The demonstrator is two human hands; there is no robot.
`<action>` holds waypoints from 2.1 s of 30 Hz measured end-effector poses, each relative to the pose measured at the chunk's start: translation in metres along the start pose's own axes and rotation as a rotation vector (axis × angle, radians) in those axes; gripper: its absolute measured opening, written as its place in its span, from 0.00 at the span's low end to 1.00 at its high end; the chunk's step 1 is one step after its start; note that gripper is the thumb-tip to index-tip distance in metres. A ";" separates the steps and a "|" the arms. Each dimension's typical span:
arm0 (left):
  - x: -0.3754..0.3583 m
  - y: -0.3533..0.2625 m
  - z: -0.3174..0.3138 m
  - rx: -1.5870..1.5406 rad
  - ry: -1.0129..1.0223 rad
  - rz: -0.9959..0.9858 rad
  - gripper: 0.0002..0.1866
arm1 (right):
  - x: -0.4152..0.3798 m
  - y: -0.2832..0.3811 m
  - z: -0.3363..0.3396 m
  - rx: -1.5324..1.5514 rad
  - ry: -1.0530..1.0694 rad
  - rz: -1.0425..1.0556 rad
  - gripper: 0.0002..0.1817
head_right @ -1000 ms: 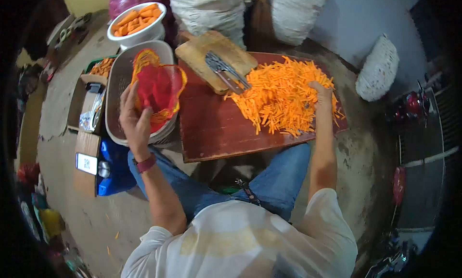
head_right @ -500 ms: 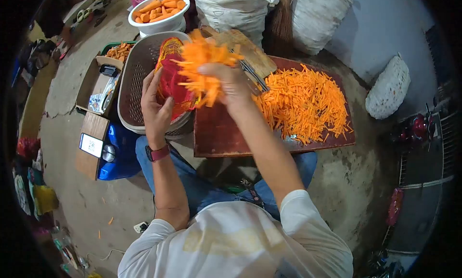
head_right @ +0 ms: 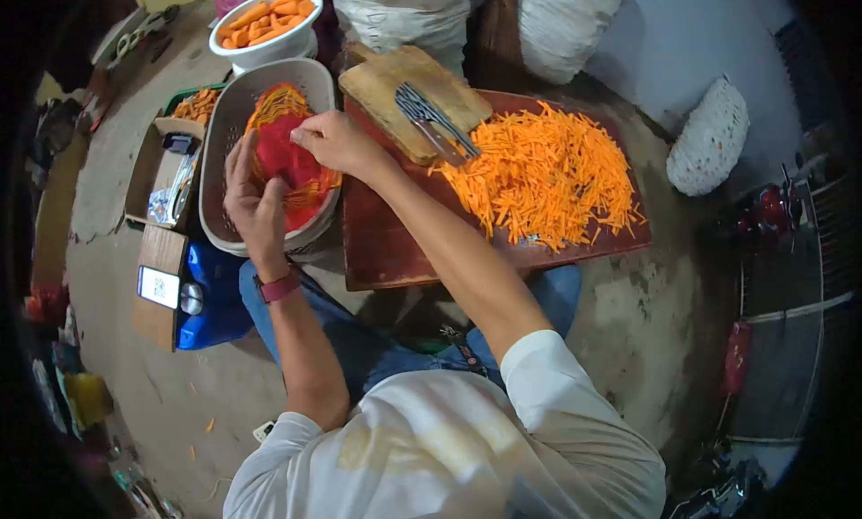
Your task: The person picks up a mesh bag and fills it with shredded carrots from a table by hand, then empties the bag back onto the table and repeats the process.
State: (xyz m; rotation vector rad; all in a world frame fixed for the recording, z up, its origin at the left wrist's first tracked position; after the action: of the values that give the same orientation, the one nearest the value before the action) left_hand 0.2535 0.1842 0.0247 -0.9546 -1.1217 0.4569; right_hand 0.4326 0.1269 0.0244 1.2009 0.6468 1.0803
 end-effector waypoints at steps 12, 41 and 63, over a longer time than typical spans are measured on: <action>0.000 0.001 -0.003 -0.134 -0.023 0.140 0.39 | -0.079 -0.002 0.032 0.257 -0.118 -0.060 0.19; -0.003 0.006 -0.001 -0.103 0.043 0.174 0.35 | -0.209 -0.129 0.346 -0.774 -0.558 -0.521 0.55; -0.001 0.017 0.004 -0.187 0.033 0.216 0.34 | -0.237 -0.116 0.298 -0.781 -0.331 -0.600 0.62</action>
State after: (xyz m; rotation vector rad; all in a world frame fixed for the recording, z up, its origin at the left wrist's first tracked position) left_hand 0.2523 0.1946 0.0102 -1.2503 -1.0485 0.5146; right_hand 0.6348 -0.2106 -0.0337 0.4312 0.2426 0.5097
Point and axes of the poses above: each hand's wrist, its own x-axis towards the middle knuckle, its own z-axis out of the back of the hand, y = z × x, the point moved 1 cm from there along x, towards the middle knuckle, and after that the axes turned 13 degrees about x, right-handed, at the moved point
